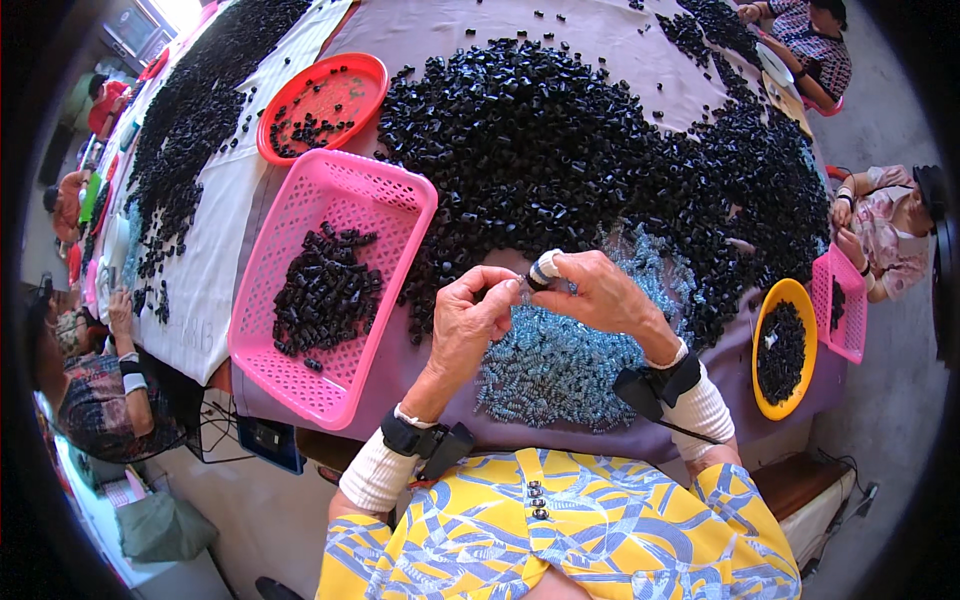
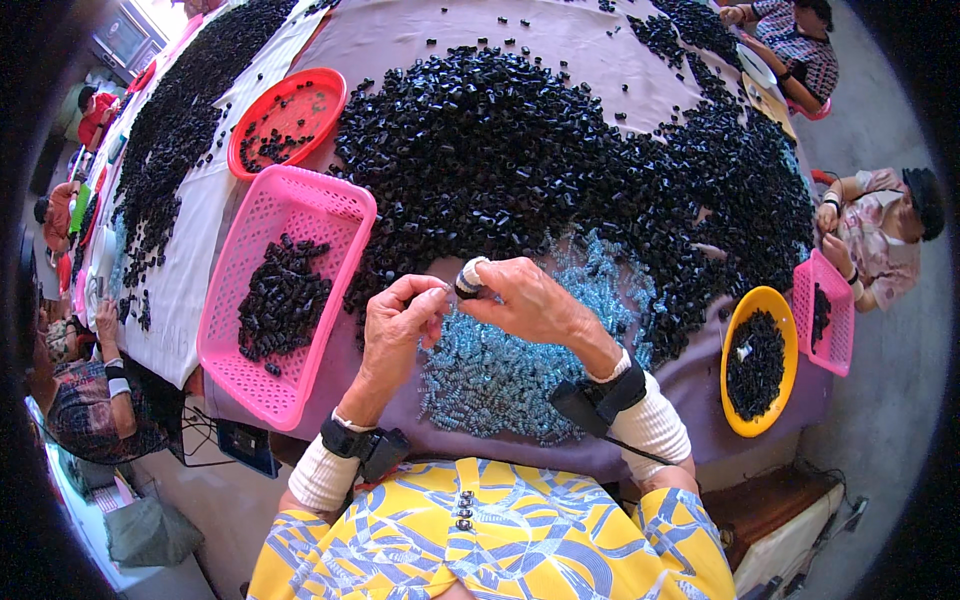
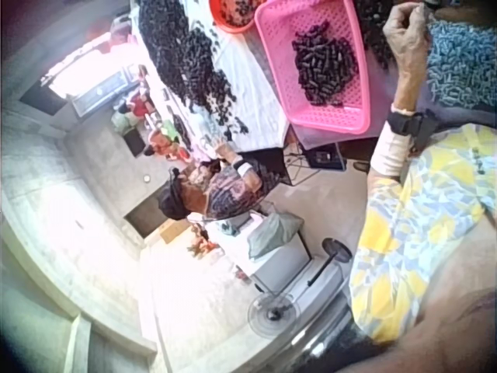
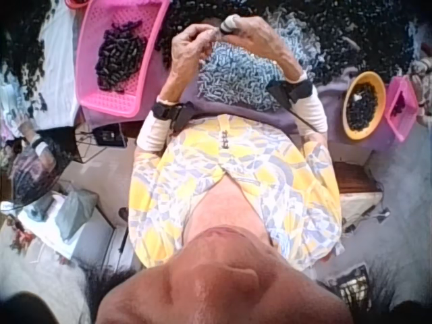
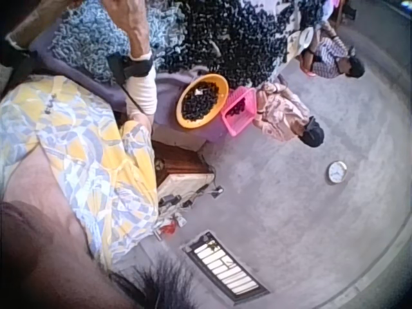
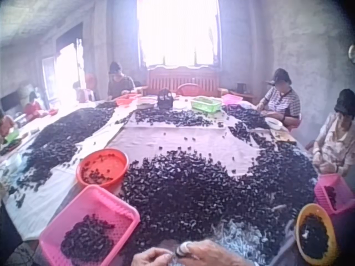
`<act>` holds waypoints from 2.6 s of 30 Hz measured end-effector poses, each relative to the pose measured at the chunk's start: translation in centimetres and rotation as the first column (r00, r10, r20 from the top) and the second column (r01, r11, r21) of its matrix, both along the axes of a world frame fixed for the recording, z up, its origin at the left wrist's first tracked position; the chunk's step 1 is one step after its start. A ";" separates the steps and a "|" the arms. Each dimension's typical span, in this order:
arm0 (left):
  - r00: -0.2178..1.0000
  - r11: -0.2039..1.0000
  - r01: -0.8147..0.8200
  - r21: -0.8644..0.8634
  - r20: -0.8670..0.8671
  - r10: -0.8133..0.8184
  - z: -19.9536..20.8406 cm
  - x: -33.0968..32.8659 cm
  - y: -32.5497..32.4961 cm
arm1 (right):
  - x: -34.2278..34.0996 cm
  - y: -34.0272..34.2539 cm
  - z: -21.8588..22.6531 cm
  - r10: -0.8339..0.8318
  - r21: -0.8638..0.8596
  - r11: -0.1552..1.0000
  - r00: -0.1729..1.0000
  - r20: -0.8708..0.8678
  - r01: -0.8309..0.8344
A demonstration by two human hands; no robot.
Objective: The person picks up a black plastic piece and a blue spring by hand, inserts the spring into the piece, and places the assembled unit onto the table, repeating the process several times.
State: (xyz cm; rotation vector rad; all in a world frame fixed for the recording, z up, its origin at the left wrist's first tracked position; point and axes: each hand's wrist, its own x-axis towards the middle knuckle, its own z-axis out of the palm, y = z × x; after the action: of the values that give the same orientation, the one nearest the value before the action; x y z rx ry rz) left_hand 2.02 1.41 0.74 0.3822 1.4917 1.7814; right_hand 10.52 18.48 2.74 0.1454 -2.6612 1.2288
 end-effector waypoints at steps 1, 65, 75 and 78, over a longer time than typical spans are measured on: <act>1.000 1.000 0.001 0.001 0.000 -0.001 0.0 0.0 0.0 | 0.1 0.1 0.0 -0.015 -0.014 1.000 0.999 0.030 0.016; 0.825 0.998 -0.006 -0.066 -0.564 -0.033 0.7 -1.5 0.5 | -2.1 -1.3 0.4 -0.147 -0.030 0.989 0.976 -0.160 0.144; 0.868 0.999 -0.015 0.053 -0.495 0.039 1.5 -2.4 0.1 | -4.1 -1.0 2.3 -0.109 -0.465 0.861 0.968 0.224 0.205; 0.849 0.989 -0.029 0.144 -0.519 0.100 1.7 -3.3 -0.2 | -5.4 -0.8 1.8 -0.038 -0.533 0.832 0.973 0.228 0.157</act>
State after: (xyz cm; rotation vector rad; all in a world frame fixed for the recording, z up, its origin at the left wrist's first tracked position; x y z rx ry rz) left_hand -1.24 1.25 2.44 0.9635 1.7722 1.9280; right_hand 5.11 17.68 4.58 -0.2216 -2.3061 2.0031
